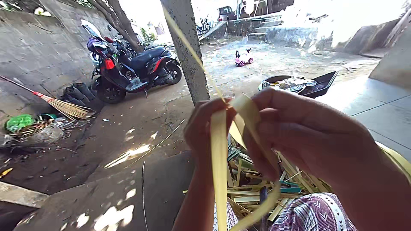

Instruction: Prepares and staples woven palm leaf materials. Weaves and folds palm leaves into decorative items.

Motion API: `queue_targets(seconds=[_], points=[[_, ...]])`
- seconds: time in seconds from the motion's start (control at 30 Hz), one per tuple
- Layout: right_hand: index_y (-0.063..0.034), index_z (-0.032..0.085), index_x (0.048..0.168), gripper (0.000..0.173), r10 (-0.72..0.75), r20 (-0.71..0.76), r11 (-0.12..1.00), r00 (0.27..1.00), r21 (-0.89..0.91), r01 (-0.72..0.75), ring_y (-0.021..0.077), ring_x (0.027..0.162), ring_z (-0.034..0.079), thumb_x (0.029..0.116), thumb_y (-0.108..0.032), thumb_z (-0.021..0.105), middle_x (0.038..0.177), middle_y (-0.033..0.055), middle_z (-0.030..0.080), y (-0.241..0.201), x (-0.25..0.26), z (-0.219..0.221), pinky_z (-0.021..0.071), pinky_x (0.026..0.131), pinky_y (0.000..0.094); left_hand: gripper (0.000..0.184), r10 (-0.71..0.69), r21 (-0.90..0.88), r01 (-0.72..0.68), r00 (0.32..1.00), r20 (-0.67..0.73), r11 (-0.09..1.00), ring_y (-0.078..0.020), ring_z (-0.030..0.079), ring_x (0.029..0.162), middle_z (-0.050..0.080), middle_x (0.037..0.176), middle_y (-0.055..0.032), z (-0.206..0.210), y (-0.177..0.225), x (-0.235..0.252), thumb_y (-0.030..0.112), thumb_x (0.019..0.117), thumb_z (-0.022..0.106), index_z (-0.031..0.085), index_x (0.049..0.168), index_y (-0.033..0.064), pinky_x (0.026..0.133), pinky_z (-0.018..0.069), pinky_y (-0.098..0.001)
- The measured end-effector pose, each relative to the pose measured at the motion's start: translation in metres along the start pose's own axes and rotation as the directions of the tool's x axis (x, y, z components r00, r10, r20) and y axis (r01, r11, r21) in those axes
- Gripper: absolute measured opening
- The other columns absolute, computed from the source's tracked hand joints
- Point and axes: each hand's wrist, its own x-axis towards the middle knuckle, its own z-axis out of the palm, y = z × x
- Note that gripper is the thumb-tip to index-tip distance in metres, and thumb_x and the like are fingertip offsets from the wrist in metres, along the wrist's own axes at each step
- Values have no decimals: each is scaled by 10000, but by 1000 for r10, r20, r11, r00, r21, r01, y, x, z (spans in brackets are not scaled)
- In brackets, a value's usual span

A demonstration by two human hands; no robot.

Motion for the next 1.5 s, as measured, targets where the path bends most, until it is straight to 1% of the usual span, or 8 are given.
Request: queue_targets(seconds=[0.07, 0.2, 0.3, 0.5, 0.67, 0.8, 0.93, 1.5], points=[[-136, 565, 1206, 182, 60, -148, 983, 987, -161, -84, 14, 582, 581, 1026, -163, 561, 816, -41, 648, 0, -2, -7, 495, 489, 143, 80, -213, -25, 216, 973, 94, 976, 63, 661, 813, 707, 920, 125, 1, 11, -6, 113, 947, 707, 698, 1025, 97, 727, 572, -146], [-137, 568, 1270, 324, -149, -332, 664, 931, -731, -155, 12, 656, 593, 984, -268, 644, 913, -49, 634, 16, -13, -19, 518, 548, 174, 114, -475, -90, 495, 862, 175, 864, 1, 673, 690, 714, 824, 72, 4, 11, -31, -3, 911, 683, 695, 1011, 51, 646, 590, -190], [-35, 669, 1146, 234, -390, -156, 294, 908, -955, -38, 191, 722, 627, 1006, -209, 598, 964, 111, 637, 34, -23, -26, 522, 577, 314, 116, -468, -10, 478, 864, 184, 878, 5, 679, 702, 723, 848, 33, 6, 8, -44, 1, 903, 696, 686, 1019, 4, 659, 592, -182], [-22, 701, 1055, 186, -523, 97, 46, 847, -989, 142, 235, 575, 594, 1025, -115, 543, 836, 138, 642, 52, -39, -41, 438, 454, 327, 114, -416, 122, 401, 897, 148, 908, 29, 675, 703, 726, 856, 37, 7, 6, -41, 27, 903, 714, 689, 1012, 9, 654, 583, -158], [-65, 716, 934, 226, -297, -331, 412, 896, -891, -193, 157, 703, 601, 1001, -192, 541, 852, 47, 611, 62, -42, -25, 497, 570, 317, 197, -401, 136, 384, 906, 136, 913, 23, 690, 772, 722, 894, 29, 13, 5, -43, 28, 901, 725, 675, 1090, 3, 720, 594, -165], [-87, 681, 872, 193, 284, -552, 877, 784, -181, -445, 15, 562, 568, 1029, -113, 573, 665, -36, 619, 68, -36, -13, 474, 540, 168, 153, -431, 52, 428, 896, 106, 902, -15, 710, 773, 727, 902, 43, 21, 2, -51, 17, 947, 655, 649, 1099, 31, 716, 620, -221], [-15, 683, 940, 147, 372, -542, 924, 753, 141, -355, 34, 526, 582, 1022, -20, 561, 695, 15, 677, 83, -33, -5, 487, 510, 160, 131, -538, -29, 544, 835, 117, 838, -63, 713, 743, 715, 928, 19, 23, 2, -54, 18, 969, 617, 638, 1090, 65, 677, 633, -253], [-69, 611, 944, 83, 194, -650, 932, 735, -111, -344, 42, 535, 615, 952, -29, 683, 751, -3, 648, 85, -34, -6, 547, 514, 179, 279, -582, -23, 594, 795, 173, 804, 20, 668, 699, 704, 794, 81, 24, 7, -55, -33, 823, 762, 684, 1079, 46, 675, 585, -172]])
